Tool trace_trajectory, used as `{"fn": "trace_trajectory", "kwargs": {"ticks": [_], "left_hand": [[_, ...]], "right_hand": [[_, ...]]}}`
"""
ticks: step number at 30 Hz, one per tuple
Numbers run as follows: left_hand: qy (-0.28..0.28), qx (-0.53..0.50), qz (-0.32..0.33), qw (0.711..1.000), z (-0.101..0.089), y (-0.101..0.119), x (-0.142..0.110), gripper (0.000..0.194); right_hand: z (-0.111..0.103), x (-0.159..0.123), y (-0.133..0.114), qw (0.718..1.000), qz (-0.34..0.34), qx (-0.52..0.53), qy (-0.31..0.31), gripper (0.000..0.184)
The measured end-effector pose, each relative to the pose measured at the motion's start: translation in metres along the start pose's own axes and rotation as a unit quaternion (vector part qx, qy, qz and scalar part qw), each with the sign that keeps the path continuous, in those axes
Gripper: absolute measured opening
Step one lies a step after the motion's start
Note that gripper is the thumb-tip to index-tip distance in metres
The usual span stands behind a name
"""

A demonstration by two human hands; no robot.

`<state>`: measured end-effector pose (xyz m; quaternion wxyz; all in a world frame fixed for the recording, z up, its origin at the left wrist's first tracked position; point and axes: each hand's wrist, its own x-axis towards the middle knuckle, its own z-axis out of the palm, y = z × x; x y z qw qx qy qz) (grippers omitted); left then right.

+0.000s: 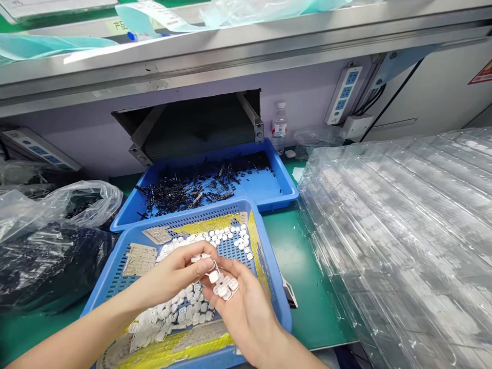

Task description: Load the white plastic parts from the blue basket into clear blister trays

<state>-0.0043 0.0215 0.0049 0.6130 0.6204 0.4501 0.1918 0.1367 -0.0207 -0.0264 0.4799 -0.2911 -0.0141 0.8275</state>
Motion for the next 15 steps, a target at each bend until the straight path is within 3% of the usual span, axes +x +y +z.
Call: {"fn": "trace_trajectory", "kwargs": {"ticks": [5, 9, 15], "left_hand": [[0.020, 0.010, -0.019, 1.000, 0.0016, -0.0025, 0.0016, 0.015], [0.032, -0.055, -0.021, 0.998, -0.0007, -0.0057, 0.0026, 0.030], [-0.019, -0.188, -0.079, 0.979, -0.0030, -0.0086, 0.0025, 0.043]], "right_hand": [[0.0003, 0.0006, -0.0013, 1.000, 0.002, -0.009, 0.001, 0.017], [0.0008, -0.0002, -0.0007, 1.000, 0.007, -0.014, 0.015, 0.018], [-0.0012, -0.0010, 0.0003, 0.999, 0.008, -0.019, 0.043, 0.017]]}}
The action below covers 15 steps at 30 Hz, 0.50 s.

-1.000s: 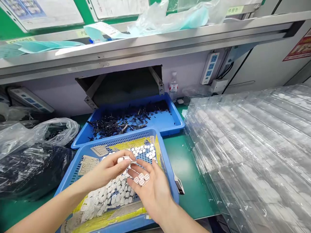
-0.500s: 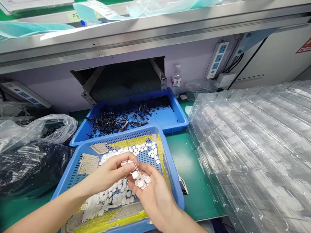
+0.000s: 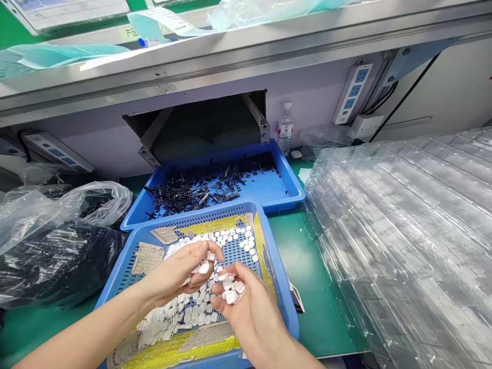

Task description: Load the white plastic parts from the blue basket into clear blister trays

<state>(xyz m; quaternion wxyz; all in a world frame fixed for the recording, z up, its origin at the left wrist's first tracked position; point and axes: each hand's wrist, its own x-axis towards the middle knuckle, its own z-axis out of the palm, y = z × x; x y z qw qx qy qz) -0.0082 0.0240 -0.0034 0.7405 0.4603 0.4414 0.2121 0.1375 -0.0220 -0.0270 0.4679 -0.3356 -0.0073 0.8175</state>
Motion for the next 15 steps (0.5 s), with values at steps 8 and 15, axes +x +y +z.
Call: {"fn": "trace_trajectory", "kwargs": {"ticks": [8, 15], "left_hand": [[-0.020, -0.046, 0.013, 0.999, 0.006, -0.005, 0.001, 0.050], [0.046, 0.086, 0.127, 0.987, 0.022, -0.008, 0.001, 0.060]], "right_hand": [[0.000, -0.008, -0.003, 0.993, 0.005, -0.119, -0.021, 0.022], [0.006, -0.006, 0.005, 0.960, -0.112, -0.253, -0.049, 0.037]]}}
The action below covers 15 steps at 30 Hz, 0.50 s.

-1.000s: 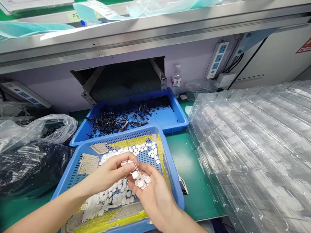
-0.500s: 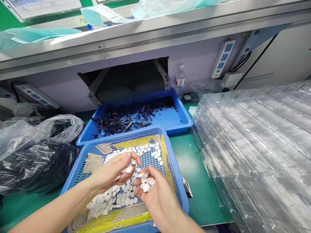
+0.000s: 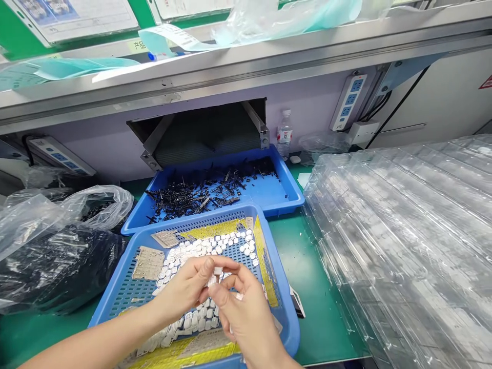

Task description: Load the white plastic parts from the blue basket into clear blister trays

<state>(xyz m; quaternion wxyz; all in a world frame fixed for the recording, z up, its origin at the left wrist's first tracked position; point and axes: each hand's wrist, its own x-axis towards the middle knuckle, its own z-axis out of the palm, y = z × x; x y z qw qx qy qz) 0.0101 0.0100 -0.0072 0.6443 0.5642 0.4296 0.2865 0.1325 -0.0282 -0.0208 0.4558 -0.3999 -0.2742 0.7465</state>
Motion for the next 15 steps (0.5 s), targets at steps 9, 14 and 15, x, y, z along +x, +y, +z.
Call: {"fn": "trace_trajectory", "kwargs": {"ticks": [9, 14, 15], "left_hand": [[-0.091, -0.012, -0.003, 0.996, -0.0019, -0.0052, -0.0040, 0.066], [-0.098, -0.047, -0.024, 0.994, -0.0042, -0.0062, -0.0016, 0.068], [-0.098, -0.050, -0.024, 0.994, -0.0045, -0.0071, -0.0009, 0.068]], "right_hand": [[-0.0052, 0.0014, 0.0013, 0.999, -0.017, -0.041, -0.019, 0.037], [-0.0062, 0.0000, -0.0021, 0.999, 0.002, -0.035, -0.011, 0.032], [-0.0062, 0.0000, -0.0022, 1.000, 0.008, -0.026, -0.010, 0.031]]}}
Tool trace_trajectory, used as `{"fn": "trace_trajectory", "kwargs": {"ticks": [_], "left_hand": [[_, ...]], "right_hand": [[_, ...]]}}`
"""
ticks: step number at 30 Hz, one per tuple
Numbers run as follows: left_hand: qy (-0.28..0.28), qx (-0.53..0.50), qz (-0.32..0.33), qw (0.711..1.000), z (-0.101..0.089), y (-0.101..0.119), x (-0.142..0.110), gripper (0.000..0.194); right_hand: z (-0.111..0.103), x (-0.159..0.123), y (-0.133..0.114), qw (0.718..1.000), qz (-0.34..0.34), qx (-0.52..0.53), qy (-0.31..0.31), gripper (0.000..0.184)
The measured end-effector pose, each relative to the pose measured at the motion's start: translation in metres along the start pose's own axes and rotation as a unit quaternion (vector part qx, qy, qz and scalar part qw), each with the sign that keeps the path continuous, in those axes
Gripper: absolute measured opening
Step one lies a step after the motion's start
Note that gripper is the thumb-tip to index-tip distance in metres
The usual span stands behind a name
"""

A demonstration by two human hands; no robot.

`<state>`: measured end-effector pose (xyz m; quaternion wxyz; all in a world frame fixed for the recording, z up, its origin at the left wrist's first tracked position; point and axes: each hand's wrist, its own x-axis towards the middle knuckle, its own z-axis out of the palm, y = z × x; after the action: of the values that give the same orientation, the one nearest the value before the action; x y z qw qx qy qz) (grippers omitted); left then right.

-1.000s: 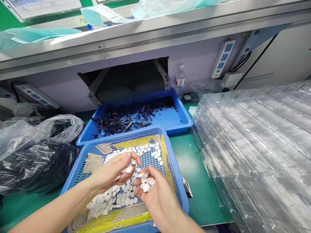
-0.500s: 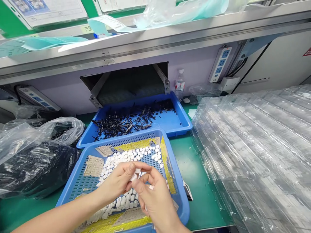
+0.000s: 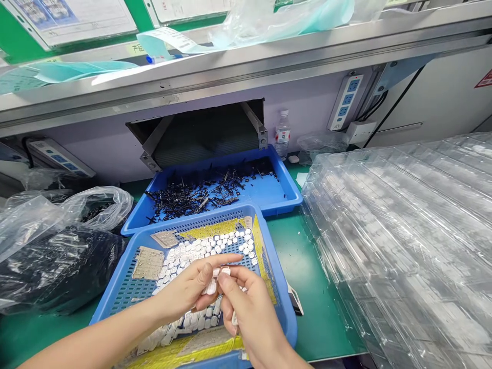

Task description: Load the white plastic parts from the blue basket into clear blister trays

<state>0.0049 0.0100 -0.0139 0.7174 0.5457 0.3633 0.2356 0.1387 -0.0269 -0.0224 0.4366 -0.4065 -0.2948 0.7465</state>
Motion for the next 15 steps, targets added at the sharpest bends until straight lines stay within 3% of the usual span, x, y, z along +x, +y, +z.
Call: {"fn": "trace_trajectory", "kwargs": {"ticks": [4, 11, 15], "left_hand": [[0.006, -0.038, 0.006, 0.999, -0.0018, -0.0036, 0.0019, 0.066], [0.000, -0.125, -0.006, 0.992, 0.0003, -0.0011, 0.0025, 0.056], [-0.002, -0.161, -0.025, 0.987, 0.0019, 0.0013, 0.0021, 0.053]], "right_hand": [[-0.0003, 0.0017, -0.0001, 0.996, 0.022, 0.083, 0.010, 0.025], [-0.0005, 0.0053, -0.0009, 0.965, 0.046, 0.253, 0.049, 0.020], [0.0010, 0.0036, -0.0041, 0.946, 0.062, 0.318, 0.027, 0.017]]}}
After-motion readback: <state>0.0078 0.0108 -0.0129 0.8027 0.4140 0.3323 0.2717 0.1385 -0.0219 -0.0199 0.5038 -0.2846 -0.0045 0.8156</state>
